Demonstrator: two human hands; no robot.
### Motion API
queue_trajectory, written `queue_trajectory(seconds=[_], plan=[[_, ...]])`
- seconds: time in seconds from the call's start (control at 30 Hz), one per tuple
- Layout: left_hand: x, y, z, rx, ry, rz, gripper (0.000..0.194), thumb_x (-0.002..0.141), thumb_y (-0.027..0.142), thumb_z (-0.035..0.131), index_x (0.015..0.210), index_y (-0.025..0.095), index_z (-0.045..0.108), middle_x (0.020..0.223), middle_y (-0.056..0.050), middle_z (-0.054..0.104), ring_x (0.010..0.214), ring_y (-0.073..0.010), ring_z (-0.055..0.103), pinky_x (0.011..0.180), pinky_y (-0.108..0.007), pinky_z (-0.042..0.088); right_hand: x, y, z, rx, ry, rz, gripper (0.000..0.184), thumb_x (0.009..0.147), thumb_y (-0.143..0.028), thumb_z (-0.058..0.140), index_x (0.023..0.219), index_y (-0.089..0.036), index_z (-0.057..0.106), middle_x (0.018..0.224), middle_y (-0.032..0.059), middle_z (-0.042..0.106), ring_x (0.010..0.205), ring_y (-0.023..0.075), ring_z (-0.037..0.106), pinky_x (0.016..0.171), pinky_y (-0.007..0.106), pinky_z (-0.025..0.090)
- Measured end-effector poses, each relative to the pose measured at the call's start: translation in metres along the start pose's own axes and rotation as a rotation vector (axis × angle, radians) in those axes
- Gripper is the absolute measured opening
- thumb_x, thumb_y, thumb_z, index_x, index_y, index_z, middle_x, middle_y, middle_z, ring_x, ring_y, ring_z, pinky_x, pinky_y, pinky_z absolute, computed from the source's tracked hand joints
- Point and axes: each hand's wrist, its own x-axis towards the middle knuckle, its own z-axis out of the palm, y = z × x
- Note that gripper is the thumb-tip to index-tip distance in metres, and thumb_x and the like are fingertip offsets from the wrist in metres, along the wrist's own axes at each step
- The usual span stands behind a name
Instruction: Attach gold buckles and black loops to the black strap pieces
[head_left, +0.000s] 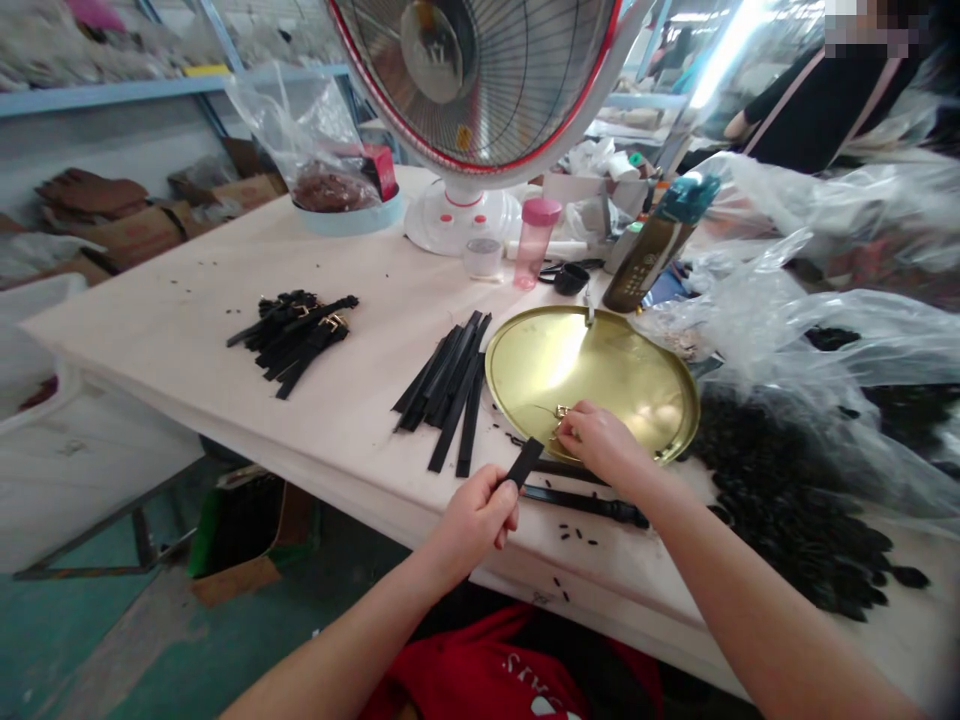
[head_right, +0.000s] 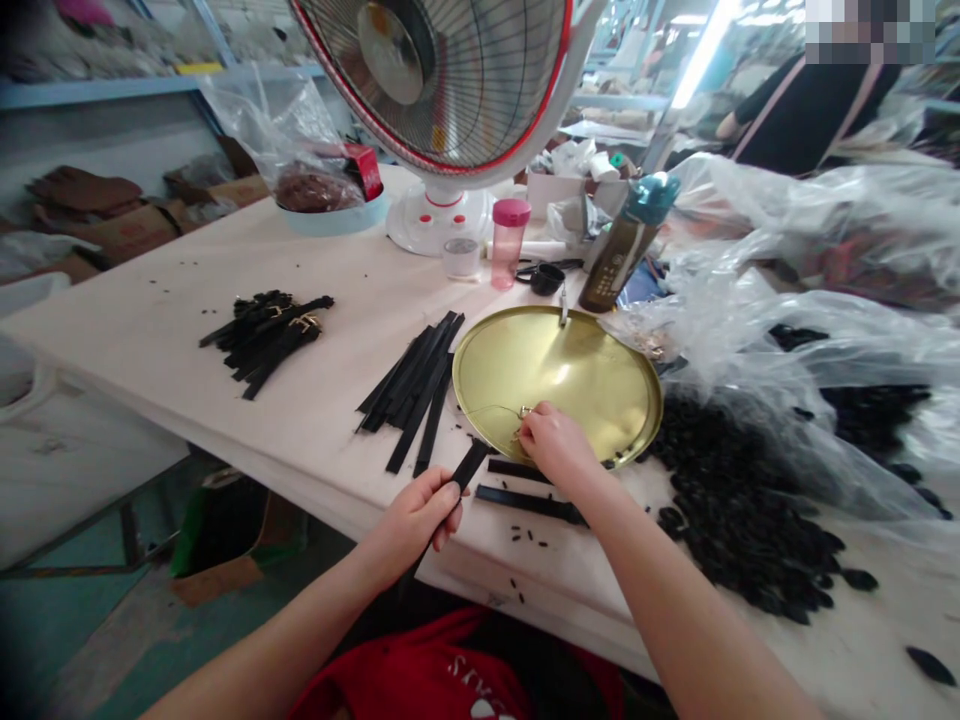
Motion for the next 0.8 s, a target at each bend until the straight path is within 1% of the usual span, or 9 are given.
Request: queue_trajectory(seconds=[0.13, 0.23, 0.3, 0.37, 0.47, 0.53, 0.6, 0.7, 0.8], plan=[[0.012, 0.005, 0.003, 0.230, 0.098, 0.156, 0.017, 0.078, 0.035, 0.046, 0.080, 0.017, 0.049, 0.058, 0.004, 0.048, 0.046, -0.0079, 0.043, 0.046, -0.019, 0.032, -0.004, -0.002, 0.004, -0.019, 0.035, 0.010, 0.012, 0.075, -0.015, 0.050, 0.069, -0.018, 0.060, 0.079, 0.0070, 0.059, 0.072, 0.0168, 0.055, 0.065, 0.025, 0.037], [0.026, 0.015, 0.006, 0.417, 0.210, 0.278, 0.015, 0.074, 0.031, 0.052, 0.079, 0.017, 0.054, 0.065, 0.001, 0.053, 0.060, -0.0118, 0.049, 0.055, -0.021, 0.035, -0.009, -0.004, 0.005, -0.023, 0.074, 0.017, 0.010, 0.073, -0.015, 0.050, 0.070, -0.018, 0.059, 0.074, 0.0059, 0.058, 0.070, 0.0169, 0.055, 0.062, 0.025, 0.037], [0.037, 0.021, 0.009, 0.416, 0.241, 0.294, 0.013, 0.071, 0.028, 0.055, 0.076, 0.016, 0.055, 0.067, 0.000, 0.054, 0.065, -0.0130, 0.050, 0.057, -0.021, 0.034, -0.014, -0.007, 0.003, -0.020, 0.104, 0.019, 0.009, 0.074, -0.015, 0.050, 0.070, -0.018, 0.058, 0.074, 0.0053, 0.058, 0.068, 0.0165, 0.055, 0.060, 0.025, 0.037], [0.046, 0.025, 0.012, 0.291, 0.177, 0.201, 0.012, 0.069, 0.028, 0.056, 0.069, 0.016, 0.053, 0.059, 0.002, 0.051, 0.058, -0.0115, 0.047, 0.052, -0.021, 0.032, -0.023, -0.013, -0.003, -0.018, 0.143, 0.015, 0.010, 0.075, -0.015, 0.048, 0.072, -0.018, 0.057, 0.077, 0.0056, 0.058, 0.069, 0.0165, 0.055, 0.061, 0.025, 0.038], [0.052, 0.025, 0.017, 0.099, 0.025, 0.046, 0.020, 0.071, 0.033, 0.053, 0.061, 0.016, 0.048, 0.047, 0.005, 0.041, 0.042, -0.0074, 0.037, 0.043, -0.020, 0.025, -0.043, -0.026, -0.013, 0.020, 0.272, -0.058, 0.012, 0.079, -0.015, 0.044, 0.075, -0.018, 0.055, 0.082, 0.0070, 0.058, 0.074, 0.0176, 0.055, 0.065, 0.026, 0.040], [0.050, 0.026, 0.020, 0.040, -0.048, 0.013, 0.023, 0.073, 0.036, 0.048, 0.062, 0.016, 0.046, 0.046, 0.006, 0.036, 0.037, -0.0054, 0.031, 0.039, -0.020, 0.022, -0.058, -0.035, -0.018, 0.044, 0.377, -0.134, 0.013, 0.081, -0.016, 0.043, 0.076, -0.018, 0.054, 0.085, 0.0083, 0.059, 0.077, 0.0188, 0.055, 0.068, 0.028, 0.041], [0.043, 0.026, 0.022, -0.015, -0.121, -0.015, 0.024, 0.073, 0.039, 0.047, 0.065, 0.016, 0.045, 0.048, 0.008, 0.033, 0.036, -0.0039, 0.027, 0.038, -0.019, 0.020, -0.073, -0.043, -0.020, 0.042, 0.437, -0.182, 0.014, 0.083, -0.018, 0.042, 0.077, -0.018, 0.055, 0.089, 0.0099, 0.060, 0.079, 0.0200, 0.056, 0.071, 0.031, 0.042], [0.030, 0.027, 0.025, -0.101, -0.221, -0.068, 0.023, 0.069, 0.036, 0.053, 0.066, 0.016, 0.044, 0.049, 0.008, 0.032, 0.037, -0.0022, 0.025, 0.037, -0.017, 0.017, -0.089, -0.049, -0.017, 0.073, 0.439, -0.180, 0.016, 0.085, -0.019, 0.040, 0.077, -0.019, 0.055, 0.094, 0.0108, 0.061, 0.082, 0.0206, 0.057, 0.073, 0.032, 0.043], [0.016, 0.025, 0.028, -0.128, -0.249, -0.067, 0.021, 0.066, 0.029, 0.056, 0.062, 0.016, 0.042, 0.048, 0.008, 0.033, 0.037, -0.0019, 0.025, 0.036, -0.016, 0.016, -0.099, -0.051, -0.009, 0.214, 0.400, -0.167, 0.010, 0.083, -0.018, 0.044, 0.079, -0.019, 0.053, 0.095, 0.0095, 0.061, 0.083, 0.0197, 0.057, 0.072, 0.031, 0.044]])
